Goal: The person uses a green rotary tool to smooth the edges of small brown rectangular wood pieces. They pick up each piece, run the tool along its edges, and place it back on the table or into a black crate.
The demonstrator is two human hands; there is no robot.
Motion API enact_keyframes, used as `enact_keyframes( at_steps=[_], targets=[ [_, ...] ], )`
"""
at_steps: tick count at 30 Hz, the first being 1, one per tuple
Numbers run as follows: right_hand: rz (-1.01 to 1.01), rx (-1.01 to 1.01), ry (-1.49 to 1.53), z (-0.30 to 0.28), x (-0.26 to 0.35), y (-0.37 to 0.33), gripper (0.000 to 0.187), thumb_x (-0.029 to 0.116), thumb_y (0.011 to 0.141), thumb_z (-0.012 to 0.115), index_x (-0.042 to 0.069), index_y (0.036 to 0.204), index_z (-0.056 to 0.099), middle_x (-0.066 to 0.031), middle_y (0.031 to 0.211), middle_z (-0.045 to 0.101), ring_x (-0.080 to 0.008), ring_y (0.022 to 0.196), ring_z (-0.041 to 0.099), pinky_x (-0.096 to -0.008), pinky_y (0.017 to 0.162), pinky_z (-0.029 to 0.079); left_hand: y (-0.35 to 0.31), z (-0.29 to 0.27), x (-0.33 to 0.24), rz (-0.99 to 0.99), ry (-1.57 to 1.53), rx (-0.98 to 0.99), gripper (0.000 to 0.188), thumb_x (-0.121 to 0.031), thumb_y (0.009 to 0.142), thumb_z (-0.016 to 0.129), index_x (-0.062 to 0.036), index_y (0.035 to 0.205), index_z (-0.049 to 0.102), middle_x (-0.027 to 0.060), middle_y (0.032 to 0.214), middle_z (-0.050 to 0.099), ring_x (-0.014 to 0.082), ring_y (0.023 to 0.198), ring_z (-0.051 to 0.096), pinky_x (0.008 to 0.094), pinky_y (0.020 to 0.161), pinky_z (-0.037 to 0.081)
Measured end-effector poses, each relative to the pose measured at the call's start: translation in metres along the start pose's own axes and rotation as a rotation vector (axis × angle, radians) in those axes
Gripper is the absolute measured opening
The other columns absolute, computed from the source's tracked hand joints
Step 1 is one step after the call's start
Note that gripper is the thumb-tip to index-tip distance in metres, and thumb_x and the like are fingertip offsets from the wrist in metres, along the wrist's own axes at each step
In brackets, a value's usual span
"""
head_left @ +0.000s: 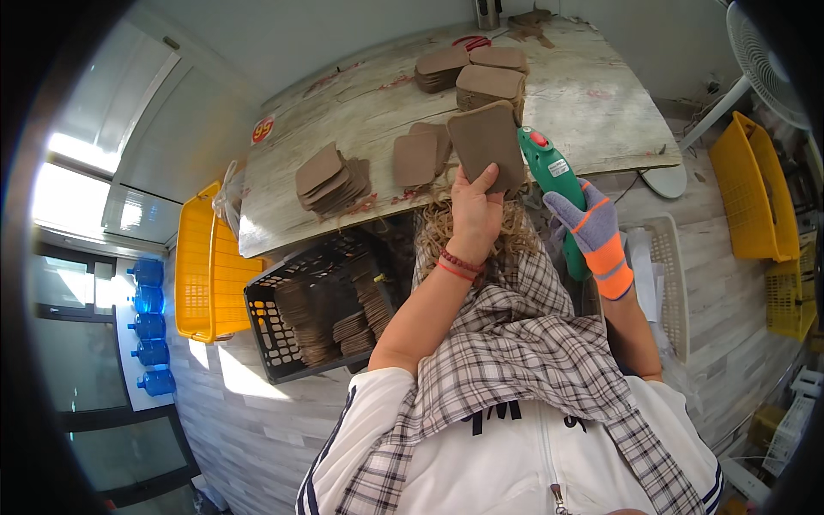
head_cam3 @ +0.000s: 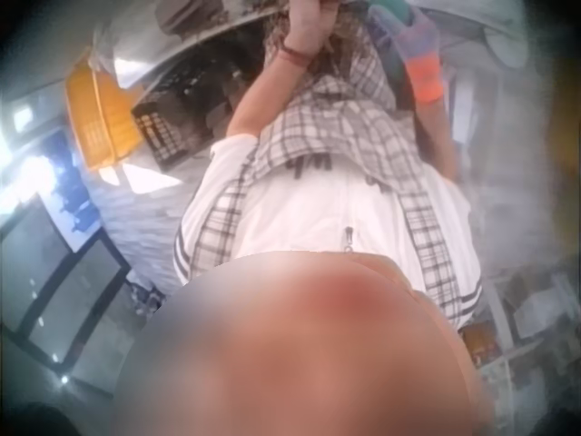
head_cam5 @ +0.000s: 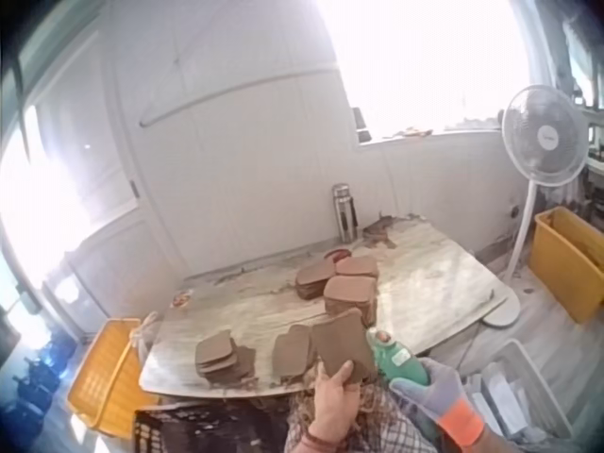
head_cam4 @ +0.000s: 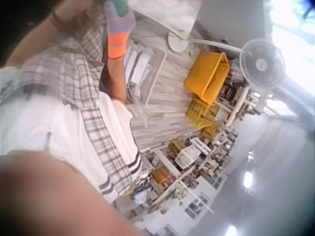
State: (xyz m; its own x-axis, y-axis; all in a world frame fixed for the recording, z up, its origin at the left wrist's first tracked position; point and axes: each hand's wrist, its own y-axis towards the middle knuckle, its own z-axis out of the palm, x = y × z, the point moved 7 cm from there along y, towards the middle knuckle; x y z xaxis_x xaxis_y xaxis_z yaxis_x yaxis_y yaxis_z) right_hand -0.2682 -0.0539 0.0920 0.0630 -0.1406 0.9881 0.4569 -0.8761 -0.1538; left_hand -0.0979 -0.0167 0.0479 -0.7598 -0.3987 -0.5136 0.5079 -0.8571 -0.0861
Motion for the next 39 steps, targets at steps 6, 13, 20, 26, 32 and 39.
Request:
enact_keyframes(
  at_steps=[6,13,20,26,32,39],
  targets=[
    [-0.002,0.030,-0.100,-0.011,0.010,-0.001,0.033,0.021,0.081,0.072,-0.001,0.101,0.058,-0.0022,0.068,0.057,-0.0087,0.049,0.054,-0.0226,0.045,0.045,-0.002,-0.013,-0.011,0.048,0.141,0.063,0.027,0.006,0.085,0.059,-0.0022,0.111,0.057,0.0080,0.105,0.065,0.0184,0.093,0.064,0.0317,0.079,0.055],
    [0.062,0.195,-0.193,-0.020,0.011,-0.014,0.037,0.021,0.079,0.074,-0.002,0.103,0.058,-0.0023,0.068,0.059,-0.0076,0.052,0.055,-0.0220,0.046,0.045,0.005,-0.027,-0.058,-0.054,0.444,0.172,0.033,0.009,0.083,0.059,-0.0015,0.115,0.058,0.0083,0.104,0.065,0.0185,0.091,0.065,0.0307,0.077,0.055],
    [0.083,0.260,-0.230,-0.013,0.006,-0.021,0.039,0.021,0.077,0.075,-0.002,0.104,0.058,-0.0018,0.068,0.059,-0.0066,0.053,0.053,-0.0217,0.047,0.045,0.006,-0.038,-0.076,-0.205,0.643,0.259,0.040,0.011,0.079,0.061,0.0023,0.117,0.057,0.0087,0.106,0.065,0.0154,0.093,0.063,0.0279,0.081,0.052],
    [0.070,0.249,-0.249,-0.003,0.005,-0.022,0.039,0.021,0.077,0.075,-0.002,0.103,0.058,-0.0006,0.068,0.058,-0.0059,0.053,0.052,-0.0211,0.047,0.043,-0.005,-0.049,-0.063,-0.294,0.674,0.231,0.037,0.010,0.077,0.062,0.0029,0.113,0.060,0.0072,0.100,0.067,0.0140,0.086,0.063,0.0281,0.077,0.052],
    [0.091,0.287,-0.212,0.005,0.000,-0.015,0.035,0.018,0.081,0.071,-0.003,0.105,0.055,-0.0027,0.068,0.057,-0.0078,0.050,0.053,-0.0222,0.046,0.046,-0.013,-0.058,-0.053,-0.389,0.730,0.252,0.037,0.007,0.077,0.064,0.0012,0.113,0.060,0.0048,0.099,0.066,0.0128,0.086,0.061,0.0265,0.078,0.049],
    [0.151,0.338,-0.205,0.003,0.001,-0.020,0.035,0.020,0.078,0.075,-0.002,0.099,0.058,-0.0023,0.066,0.058,-0.0069,0.052,0.054,-0.0212,0.046,0.045,-0.009,-0.036,-0.095,-0.098,1.100,0.282,0.026,0.008,0.072,0.065,0.0006,0.096,0.059,0.0024,0.089,0.064,0.0090,0.084,0.056,0.0252,0.074,0.046]
  ],
)
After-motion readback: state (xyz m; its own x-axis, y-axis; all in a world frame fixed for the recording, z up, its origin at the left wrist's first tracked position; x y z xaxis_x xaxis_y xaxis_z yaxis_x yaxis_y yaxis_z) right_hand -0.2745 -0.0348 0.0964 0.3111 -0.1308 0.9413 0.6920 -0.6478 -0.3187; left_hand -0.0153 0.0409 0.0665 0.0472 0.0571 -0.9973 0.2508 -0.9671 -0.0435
